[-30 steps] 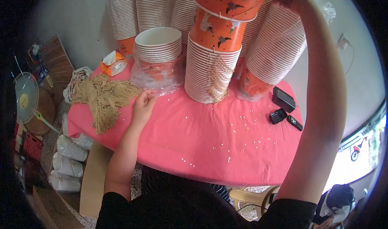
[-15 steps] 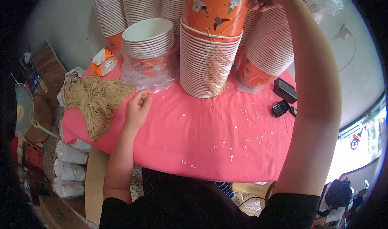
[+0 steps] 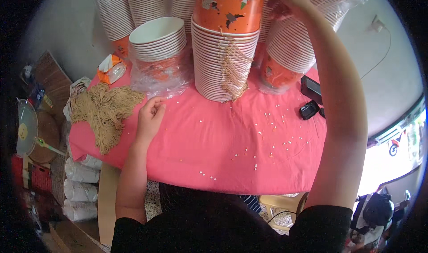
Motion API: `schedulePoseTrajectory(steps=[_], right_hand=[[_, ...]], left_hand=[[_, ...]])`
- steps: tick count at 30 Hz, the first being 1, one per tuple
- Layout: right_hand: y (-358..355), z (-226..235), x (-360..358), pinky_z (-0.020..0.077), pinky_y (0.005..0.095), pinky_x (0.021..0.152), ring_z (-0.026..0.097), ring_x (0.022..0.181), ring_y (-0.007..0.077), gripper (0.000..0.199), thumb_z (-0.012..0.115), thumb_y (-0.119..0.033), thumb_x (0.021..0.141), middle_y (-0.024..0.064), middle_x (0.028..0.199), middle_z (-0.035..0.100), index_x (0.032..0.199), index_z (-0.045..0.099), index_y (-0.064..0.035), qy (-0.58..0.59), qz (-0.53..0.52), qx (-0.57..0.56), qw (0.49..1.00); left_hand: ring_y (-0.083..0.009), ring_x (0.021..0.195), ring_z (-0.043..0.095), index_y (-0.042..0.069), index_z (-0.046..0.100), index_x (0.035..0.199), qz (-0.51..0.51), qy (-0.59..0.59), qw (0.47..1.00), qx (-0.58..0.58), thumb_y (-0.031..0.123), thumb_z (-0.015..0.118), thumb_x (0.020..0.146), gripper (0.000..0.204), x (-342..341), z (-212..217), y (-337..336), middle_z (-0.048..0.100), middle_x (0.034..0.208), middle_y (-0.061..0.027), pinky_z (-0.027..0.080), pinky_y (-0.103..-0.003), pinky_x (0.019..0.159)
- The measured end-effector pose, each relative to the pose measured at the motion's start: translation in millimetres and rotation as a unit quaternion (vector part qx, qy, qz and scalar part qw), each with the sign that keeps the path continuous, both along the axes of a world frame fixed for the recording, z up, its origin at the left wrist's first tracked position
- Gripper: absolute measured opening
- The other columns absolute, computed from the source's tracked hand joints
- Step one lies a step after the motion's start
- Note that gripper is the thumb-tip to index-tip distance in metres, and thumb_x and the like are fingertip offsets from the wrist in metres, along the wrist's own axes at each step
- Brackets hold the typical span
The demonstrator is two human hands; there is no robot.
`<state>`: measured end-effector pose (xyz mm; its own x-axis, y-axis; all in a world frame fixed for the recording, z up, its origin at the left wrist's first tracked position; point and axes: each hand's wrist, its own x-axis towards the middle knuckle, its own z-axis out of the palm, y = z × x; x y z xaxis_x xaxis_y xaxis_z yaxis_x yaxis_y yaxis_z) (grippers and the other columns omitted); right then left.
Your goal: Thread string through pre-punched holes in paper buckets and tie knots to create handles.
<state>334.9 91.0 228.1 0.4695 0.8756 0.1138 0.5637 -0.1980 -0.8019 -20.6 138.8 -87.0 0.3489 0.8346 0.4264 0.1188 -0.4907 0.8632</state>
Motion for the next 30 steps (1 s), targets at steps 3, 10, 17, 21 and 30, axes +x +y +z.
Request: schedulePoseTrajectory(steps=[3,10,17,21,30], right_hand=[[-18.2,-22.2,71.2,0.0486,0.0247,0.058,0.057,0.063,0.0101,0.045,0.043,-0.043,0.101,0.0043,0.081,0.062,0.114,0.063,-0.0047,-0.212,0.03,0.249,0.945],[-42.2,-65.3,-89.4,0.0534,0.0347,0.074,0.065,0.086,0.0247,0.035,0.073,-0.008,0.075,0.0065,0.094,0.065,0.108,0.062,-0.0113,-0.496,0.151,0.428,0.74],[69.4,-122.3,-146.5,0.0525,0.0438,0.074,0.064,0.091,0.0313,0.024,0.062,-0.015,0.084,0.0122,0.098,0.066,0.106,0.063,-0.0087,-0.54,0.232,0.32,0.743],[113.9,-124.2,-156.8,0.0524,0.0458,0.073,0.065,0.086,0.0337,0.019,0.06,-0.017,0.084,0.0141,0.09,0.067,0.1,0.065,-0.008,-0.552,0.218,0.201,0.779],[121.0,-112.0,-171.6,0.0524,0.0455,0.068,0.066,0.077,0.0337,0.016,0.061,-0.019,0.078,0.0146,0.08,0.067,0.085,0.066,-0.0059,-0.562,0.277,0.128,0.769]], left_hand=[[-0.0086,0.065,0.057,0.0,0.062,0.105,-0.008,0.007,1.0,0.01,0.006,0.062,0.09,0.017,13.0,6.2,-1.5,0.064,0.075,-0.0052,0.046,-0.025,0.059],[-0.0112,0.067,0.059,0.001,0.063,0.103,-0.025,0.018,1.0,-0.004,0.008,0.063,0.088,0.016,5.4,4.8,-6.2,0.064,0.078,-0.0069,0.048,-0.027,0.062],[-0.0091,0.066,0.058,0.001,0.063,0.104,-0.014,0.045,0.999,-0.02,0.007,0.062,0.088,0.017,3.2,2.0,-1.3,0.063,0.076,-0.0053,0.047,-0.026,0.061],[-0.0085,0.066,0.057,0.001,0.064,0.104,-0.025,0.013,0.999,-0.017,0.008,0.063,0.088,0.017,9.7,-2.1,1.6,0.063,0.076,-0.0047,0.047,-0.025,0.061],[-0.014,0.073,0.063,0.002,0.064,0.104,-0.014,0.05,0.998,-0.025,0.008,0.064,0.088,0.017,5.1,-1.3,1.7,0.066,0.084,-0.0082,0.05,-0.027,0.066]])
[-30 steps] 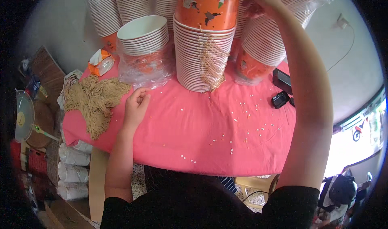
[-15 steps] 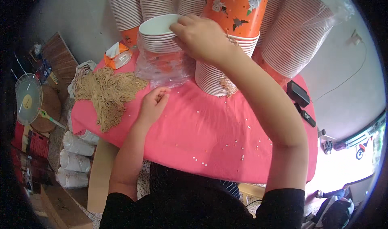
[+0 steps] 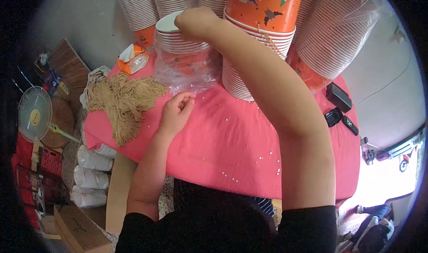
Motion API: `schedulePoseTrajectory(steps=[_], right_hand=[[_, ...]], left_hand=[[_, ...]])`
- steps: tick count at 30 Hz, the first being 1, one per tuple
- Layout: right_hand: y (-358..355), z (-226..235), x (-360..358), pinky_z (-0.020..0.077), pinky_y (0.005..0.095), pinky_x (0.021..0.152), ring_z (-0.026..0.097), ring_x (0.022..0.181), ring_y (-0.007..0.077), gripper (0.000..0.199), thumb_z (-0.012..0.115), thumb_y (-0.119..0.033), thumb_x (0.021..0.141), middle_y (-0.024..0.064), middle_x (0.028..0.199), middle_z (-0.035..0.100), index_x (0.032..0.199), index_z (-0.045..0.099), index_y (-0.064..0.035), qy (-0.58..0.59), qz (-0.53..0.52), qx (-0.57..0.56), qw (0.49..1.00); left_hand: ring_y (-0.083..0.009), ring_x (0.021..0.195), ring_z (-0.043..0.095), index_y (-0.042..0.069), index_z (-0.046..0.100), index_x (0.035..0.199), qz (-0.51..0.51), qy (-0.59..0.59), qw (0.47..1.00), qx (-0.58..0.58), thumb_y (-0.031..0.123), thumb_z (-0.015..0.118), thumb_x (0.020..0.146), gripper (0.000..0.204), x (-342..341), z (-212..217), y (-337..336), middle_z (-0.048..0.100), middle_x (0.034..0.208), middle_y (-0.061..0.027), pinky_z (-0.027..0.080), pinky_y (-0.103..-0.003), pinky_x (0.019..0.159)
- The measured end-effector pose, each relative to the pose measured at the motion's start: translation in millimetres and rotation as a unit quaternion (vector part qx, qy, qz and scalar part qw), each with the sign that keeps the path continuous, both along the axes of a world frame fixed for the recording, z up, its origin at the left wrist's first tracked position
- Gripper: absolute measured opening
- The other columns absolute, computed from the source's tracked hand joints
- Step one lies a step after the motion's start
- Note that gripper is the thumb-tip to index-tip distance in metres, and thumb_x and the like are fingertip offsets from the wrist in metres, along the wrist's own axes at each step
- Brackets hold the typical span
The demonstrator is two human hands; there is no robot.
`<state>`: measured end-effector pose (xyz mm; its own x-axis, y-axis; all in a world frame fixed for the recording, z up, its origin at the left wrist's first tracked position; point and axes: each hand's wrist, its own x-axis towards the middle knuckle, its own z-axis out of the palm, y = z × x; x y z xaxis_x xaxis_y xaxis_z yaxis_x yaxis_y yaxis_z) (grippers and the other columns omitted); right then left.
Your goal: Thread string through pre-punched holes in paper buckets and tie knots to create handles.
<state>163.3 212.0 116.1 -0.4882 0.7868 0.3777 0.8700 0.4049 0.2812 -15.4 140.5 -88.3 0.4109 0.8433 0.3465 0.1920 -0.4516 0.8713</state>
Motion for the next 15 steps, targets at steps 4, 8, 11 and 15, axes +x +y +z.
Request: schedulePoseTrajectory(steps=[4,8,11,15], right_hand=[[6.3,-3.8,9.4,0.0525,0.046,0.065,0.066,0.072,0.0342,0.016,0.06,-0.019,0.08,0.0147,0.076,0.067,0.086,0.065,-0.0055,0.011,0.012,0.098,0.995],[7.9,5.3,10.4,0.0524,0.0471,0.059,0.066,0.069,0.0356,0.015,0.058,-0.019,0.082,0.0165,0.073,0.066,0.089,0.062,-0.0061,0.031,0.016,0.144,0.989],[7.0,11.7,6.9,0.0521,0.0455,0.058,0.066,0.069,0.035,0.01,0.057,-0.016,0.082,0.0142,0.075,0.066,0.086,0.061,-0.0075,0.03,0.03,0.202,0.978],[-13.4,38.5,-0.8,0.0522,0.0418,0.06,0.066,0.072,0.0331,0.01,0.057,-0.012,0.085,0.0132,0.083,0.067,0.092,0.062,-0.0081,0.048,0.059,0.282,0.956]], left_hand=[[-0.0221,0.092,0.065,0.003,0.063,0.108,-0.003,-0.016,0.997,0.069,0.009,0.064,0.086,0.023,5.1,5.9,0.2,0.064,0.103,-0.0126,0.051,-0.032,0.081],[-0.0294,0.114,0.056,0.001,0.06,0.116,0.002,0.024,0.985,0.168,0.012,0.067,0.084,0.035,4.0,5.9,6.2,0.058,0.122,-0.0154,0.045,-0.038,0.097],[-0.0344,0.13,0.043,0.0,0.053,0.129,0.03,0.063,0.978,0.197,0.016,0.069,0.081,0.053,3.9,1.6,8.5,0.048,0.137,-0.019,0.036,-0.04,0.107],[-0.0368,0.137,0.034,0.002,0.039,0.142,0.053,0.079,0.982,0.162,0.018,0.071,0.079,0.072,1.8,1.9,10.7,0.037,0.147,-0.0228,0.031,-0.042,0.112]])
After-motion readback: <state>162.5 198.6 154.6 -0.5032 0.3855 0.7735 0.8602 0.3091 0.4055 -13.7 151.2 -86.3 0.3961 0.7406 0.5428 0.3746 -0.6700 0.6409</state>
